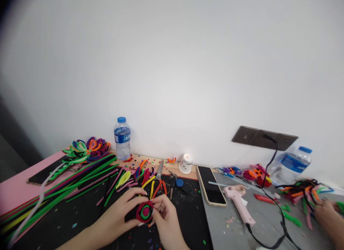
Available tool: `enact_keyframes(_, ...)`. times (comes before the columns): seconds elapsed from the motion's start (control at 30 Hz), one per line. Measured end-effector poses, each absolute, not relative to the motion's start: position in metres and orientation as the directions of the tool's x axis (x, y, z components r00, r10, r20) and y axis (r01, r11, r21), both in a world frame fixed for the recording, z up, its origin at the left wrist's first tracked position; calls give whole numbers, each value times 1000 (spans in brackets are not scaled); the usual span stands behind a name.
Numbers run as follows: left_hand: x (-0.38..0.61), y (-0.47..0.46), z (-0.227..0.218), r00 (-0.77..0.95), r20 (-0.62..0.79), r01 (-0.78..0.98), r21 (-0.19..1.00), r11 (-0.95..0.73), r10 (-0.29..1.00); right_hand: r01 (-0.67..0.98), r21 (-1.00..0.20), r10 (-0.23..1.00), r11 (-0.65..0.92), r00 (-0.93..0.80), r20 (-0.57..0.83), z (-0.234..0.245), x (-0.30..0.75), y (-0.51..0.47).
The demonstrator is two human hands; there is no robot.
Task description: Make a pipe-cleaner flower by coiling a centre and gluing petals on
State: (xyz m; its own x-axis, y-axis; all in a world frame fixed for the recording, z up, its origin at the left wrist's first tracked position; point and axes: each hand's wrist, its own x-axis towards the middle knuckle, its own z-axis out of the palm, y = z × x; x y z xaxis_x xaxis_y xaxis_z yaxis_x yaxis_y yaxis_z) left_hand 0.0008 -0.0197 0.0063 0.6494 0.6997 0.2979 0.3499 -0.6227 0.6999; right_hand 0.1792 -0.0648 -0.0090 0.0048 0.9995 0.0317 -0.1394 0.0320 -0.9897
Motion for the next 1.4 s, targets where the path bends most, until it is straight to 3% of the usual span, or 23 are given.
enact_keyframes(0.3, 0, -22, 13, 626, 258, 359, 743, -565, 736, -107, -993, 999, 47, 14, 46, -6, 180, -65)
enact_keyframes(1.4, 2, -22, 15, 637, 278, 402, 676, -617, 719, -92, -995, 999, 29, -17, 31, -10, 181, -63)
